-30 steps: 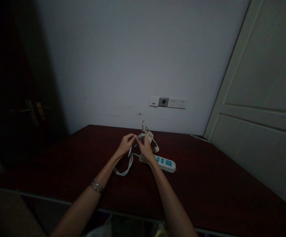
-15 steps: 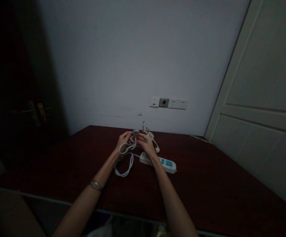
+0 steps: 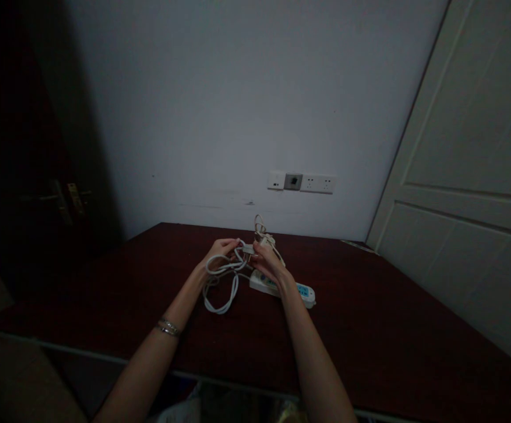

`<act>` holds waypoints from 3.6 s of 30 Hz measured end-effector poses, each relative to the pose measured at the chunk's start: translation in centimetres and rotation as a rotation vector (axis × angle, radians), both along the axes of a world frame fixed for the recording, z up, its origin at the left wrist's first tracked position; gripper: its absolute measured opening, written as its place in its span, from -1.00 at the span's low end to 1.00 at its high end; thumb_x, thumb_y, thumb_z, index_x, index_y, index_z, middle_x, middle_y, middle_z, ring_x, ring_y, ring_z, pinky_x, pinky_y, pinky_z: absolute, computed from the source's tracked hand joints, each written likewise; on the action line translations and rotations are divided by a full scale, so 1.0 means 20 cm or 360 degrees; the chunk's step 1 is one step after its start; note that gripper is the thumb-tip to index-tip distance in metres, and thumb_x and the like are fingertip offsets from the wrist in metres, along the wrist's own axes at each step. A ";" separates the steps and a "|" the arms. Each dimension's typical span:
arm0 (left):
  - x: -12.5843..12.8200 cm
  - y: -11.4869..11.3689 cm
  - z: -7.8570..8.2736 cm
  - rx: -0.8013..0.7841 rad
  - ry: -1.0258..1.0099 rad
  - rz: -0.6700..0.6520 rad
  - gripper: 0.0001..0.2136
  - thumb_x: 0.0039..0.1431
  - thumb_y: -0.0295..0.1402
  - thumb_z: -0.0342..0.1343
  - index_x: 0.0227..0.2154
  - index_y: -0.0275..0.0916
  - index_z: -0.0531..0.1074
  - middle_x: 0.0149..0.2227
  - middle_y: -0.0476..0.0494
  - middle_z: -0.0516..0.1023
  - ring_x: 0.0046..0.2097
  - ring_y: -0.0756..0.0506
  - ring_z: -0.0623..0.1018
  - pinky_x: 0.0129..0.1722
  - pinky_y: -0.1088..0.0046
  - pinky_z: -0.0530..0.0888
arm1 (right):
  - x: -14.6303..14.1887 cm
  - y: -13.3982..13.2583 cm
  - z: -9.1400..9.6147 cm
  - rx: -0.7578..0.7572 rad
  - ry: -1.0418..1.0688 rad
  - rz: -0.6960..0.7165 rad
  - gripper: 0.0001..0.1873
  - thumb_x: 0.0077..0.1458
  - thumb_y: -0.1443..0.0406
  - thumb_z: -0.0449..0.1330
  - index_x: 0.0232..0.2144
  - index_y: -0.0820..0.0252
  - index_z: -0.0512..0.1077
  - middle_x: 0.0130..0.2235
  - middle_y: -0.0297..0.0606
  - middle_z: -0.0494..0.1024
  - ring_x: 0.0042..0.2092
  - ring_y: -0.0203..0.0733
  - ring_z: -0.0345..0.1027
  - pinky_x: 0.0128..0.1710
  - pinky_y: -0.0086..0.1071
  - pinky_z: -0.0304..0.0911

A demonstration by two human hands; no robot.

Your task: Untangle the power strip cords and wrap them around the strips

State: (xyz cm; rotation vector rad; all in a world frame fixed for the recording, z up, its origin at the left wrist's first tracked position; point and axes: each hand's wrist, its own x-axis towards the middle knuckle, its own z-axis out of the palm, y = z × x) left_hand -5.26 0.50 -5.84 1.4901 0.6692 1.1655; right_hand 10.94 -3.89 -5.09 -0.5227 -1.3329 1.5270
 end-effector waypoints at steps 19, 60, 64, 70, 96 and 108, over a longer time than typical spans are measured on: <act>-0.09 0.03 -0.03 -0.0373 -0.0144 -0.0285 -0.68 -0.22 -0.28 0.30 -0.42 -0.44 0.48 -0.56 -0.08 0.41 -0.54 0.06 0.37 -0.53 0.56 0.30 | -0.01 0.05 -0.02 -0.0018 -0.0151 -0.0275 -0.66 -0.23 0.14 0.32 -0.36 0.21 0.54 -0.37 -0.24 0.56 -0.38 -0.27 0.40 -0.38 -0.45 0.26; 0.07 0.18 0.24 -0.0373 -0.0437 -0.0091 -0.93 -0.07 -0.60 0.02 -0.50 -0.39 0.39 -0.59 -0.04 0.32 -0.61 0.12 0.27 -0.49 0.53 0.33 | 0.11 0.31 0.10 0.0126 -0.0453 -0.0580 -0.74 -0.22 0.35 0.20 -0.35 0.22 0.48 -0.32 -0.21 0.55 -0.30 -0.26 0.41 -0.28 -0.40 0.28; 0.14 0.17 0.30 -0.0229 -0.0498 -0.0200 -0.87 -0.09 -0.59 0.07 -0.41 -0.41 0.44 -0.53 -0.10 0.43 -0.51 0.06 0.38 -0.40 0.51 0.34 | 0.03 0.31 0.21 0.0028 -0.0122 -0.0193 -0.77 -0.06 0.19 0.17 -0.39 0.22 0.47 -0.38 -0.22 0.54 -0.36 -0.29 0.40 -0.32 -0.41 0.29; 0.22 0.14 0.34 0.0063 -0.0171 -0.0020 -0.80 -0.07 -0.51 0.09 -0.32 -0.39 0.46 -0.46 -0.10 0.48 -0.46 0.03 0.42 -0.38 0.49 0.34 | -0.07 0.36 0.28 0.0103 0.0034 -0.0753 -0.70 -0.06 0.10 0.20 -0.46 0.27 0.43 -0.71 -0.45 0.29 -0.66 -0.41 0.15 -0.66 -0.54 0.11; 0.08 0.09 0.16 0.0350 0.1151 -0.0627 -0.66 -0.08 -0.34 0.13 -0.19 -0.34 0.44 -0.29 -0.12 0.50 -0.34 -0.01 0.44 -0.37 0.53 0.33 | 0.43 0.40 0.37 0.0375 0.0051 -0.1615 -0.62 -0.21 0.06 0.28 -0.44 0.27 0.39 -0.63 -0.36 0.46 -0.68 -0.39 0.28 -0.64 -0.50 0.29; -0.11 0.26 0.18 0.0077 0.0920 -0.0614 -0.64 0.09 -0.09 0.01 -0.43 -0.35 0.44 -0.76 0.08 0.26 -0.74 0.14 0.13 -0.73 0.61 0.06 | 0.81 0.27 0.38 0.0195 -0.0736 -0.2169 -0.70 -0.19 0.15 0.27 -0.63 0.31 0.38 -0.73 -0.31 0.39 -0.75 -0.42 0.12 -0.78 -0.56 0.01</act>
